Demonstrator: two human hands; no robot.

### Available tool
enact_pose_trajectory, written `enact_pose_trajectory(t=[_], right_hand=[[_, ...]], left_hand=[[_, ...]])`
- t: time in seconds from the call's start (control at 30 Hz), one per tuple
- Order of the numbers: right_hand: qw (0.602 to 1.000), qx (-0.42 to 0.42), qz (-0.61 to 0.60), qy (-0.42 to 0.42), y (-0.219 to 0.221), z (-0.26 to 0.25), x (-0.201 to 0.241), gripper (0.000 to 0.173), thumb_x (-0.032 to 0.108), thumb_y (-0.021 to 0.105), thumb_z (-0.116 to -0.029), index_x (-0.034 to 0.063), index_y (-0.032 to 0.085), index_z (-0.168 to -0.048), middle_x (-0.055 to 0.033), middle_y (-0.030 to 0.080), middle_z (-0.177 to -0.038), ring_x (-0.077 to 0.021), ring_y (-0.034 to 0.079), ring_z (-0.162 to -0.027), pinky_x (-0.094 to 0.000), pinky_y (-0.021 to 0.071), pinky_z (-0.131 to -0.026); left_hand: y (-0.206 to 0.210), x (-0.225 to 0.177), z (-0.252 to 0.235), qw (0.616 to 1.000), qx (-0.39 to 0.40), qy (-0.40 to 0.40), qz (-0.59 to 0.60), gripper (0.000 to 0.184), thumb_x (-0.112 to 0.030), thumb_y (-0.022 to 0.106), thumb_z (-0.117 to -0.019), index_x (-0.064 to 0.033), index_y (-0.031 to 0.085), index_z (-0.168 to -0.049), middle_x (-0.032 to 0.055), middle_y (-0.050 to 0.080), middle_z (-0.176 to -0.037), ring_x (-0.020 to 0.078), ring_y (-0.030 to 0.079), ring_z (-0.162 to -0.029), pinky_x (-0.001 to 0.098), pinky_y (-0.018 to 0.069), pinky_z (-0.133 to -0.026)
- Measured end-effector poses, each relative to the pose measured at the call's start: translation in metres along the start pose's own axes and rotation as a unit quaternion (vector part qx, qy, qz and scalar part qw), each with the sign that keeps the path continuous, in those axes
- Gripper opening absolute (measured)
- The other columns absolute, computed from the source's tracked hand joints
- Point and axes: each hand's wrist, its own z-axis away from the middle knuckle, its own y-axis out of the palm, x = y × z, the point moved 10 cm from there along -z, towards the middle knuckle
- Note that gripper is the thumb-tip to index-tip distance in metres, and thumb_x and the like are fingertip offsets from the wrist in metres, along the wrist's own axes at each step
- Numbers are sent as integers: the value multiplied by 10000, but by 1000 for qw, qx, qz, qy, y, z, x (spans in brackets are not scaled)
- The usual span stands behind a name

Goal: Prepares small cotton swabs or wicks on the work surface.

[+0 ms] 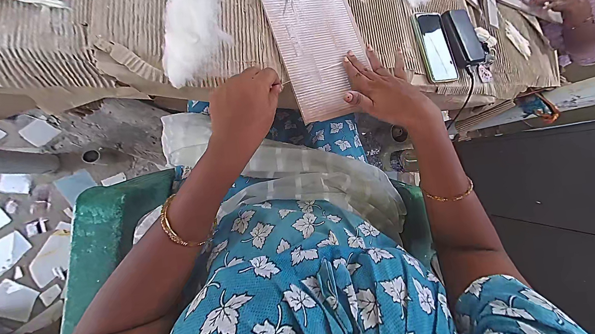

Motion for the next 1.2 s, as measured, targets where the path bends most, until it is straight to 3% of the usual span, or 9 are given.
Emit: enact_pose_trajectory(t=[0.1, 0.17, 0.3, 0.5, 0.73, 0.9, 1.13, 1.2], right_hand=[[1000, -13, -12, -10, -2, 17, 0, 859, 721, 146, -1008, 158, 226, -1652, -28, 184, -1719, -357, 37, -1593, -767, -107, -1148], [999, -26, -27, -10, -9, 16, 1, 882, 734, 151, -999, 147, 201, -1656, -22, 154, -1725, -338, 37, -1596, -755, -113, -1155], [998, -43, -40, -16, -28, -17, 7, 861, 711, 167, -1014, 144, 145, -1663, -25, 106, -1734, -327, 7, -1598, -759, -114, -1151], [999, -9, -34, -2, -14, -59, 14, 861, 717, 174, -1015, 157, 119, -1667, -17, 81, -1737, -326, -28, -1597, -769, -129, -1137], [999, 22, -24, 10, -5, -15, 11, 821, 705, 166, -1021, 193, 171, -1663, 10, 130, -1731, -341, -18, -1596, -768, -132, -1138], [1000, 12, -28, 4, -4, 16, 14, 867, 736, 137, -999, 172, 227, -1651, -11, 194, -1716, -358, 20, -1594, -776, -135, -1130], [1000, -11, -24, -11, -22, -30, 27, 868, 722, 187, -1011, 154, 136, -1666, -19, 98, -1736, -353, -18, -1594, -773, -91, -1145], [1000, -9, -20, -10, -19, -47, 31, 876, 720, 198, -1012, 145, 103, -1667, -25, 58, -1739, -345, -32, -1595, -773, -115, -1137]], left_hand=[[0, -2, 5, 1000, 6, 1, 4, 234, -169, 533, -1076, -13, 705, -1103, 217, 697, -1033, 428, 695, -969, 603, 530, -768], [-1, -1, 4, 1000, 4, -1, 3, 237, -171, 526, -1079, -9, 698, -1099, 220, 691, -1034, 429, 694, -971, 599, 530, -763], [-7, 2, -11, 1000, -6, -14, -8, 241, -172, 520, -1079, 0, 688, -1095, 240, 687, -1064, 454, 688, -991, 627, 523, -774], [-6, 3, -21, 999, 8, -34, -24, 249, -174, 511, -1084, -1, 686, -1124, 234, 689, -1078, 449, 685, -1010, 622, 519, -798], [0, 1, -11, 1000, 3, -24, -4, 234, -174, 520, -1080, -21, 689, -1132, 223, 697, -1076, 443, 694, -990, 631, 524, -765], [2, -3, 1, 1000, -22, 9, 10, 234, -159, 529, -1079, 11, 690, -1080, 231, 684, -987, 439, 695, -899, 606, 528, -719], [-4, -2, -13, 1000, -29, 2, -5, 251, -165, 506, -1085, 19, 675, -1105, 242, 679, -1044, 451, 687, -972, 609, 524, -774], [-7, 0, -16, 999, -34, -4, -7, 252, -164, 502, -1087, 15, 678, -1109, 240, 678, -1046, 444, 687, -966, 602, 522, -773]])
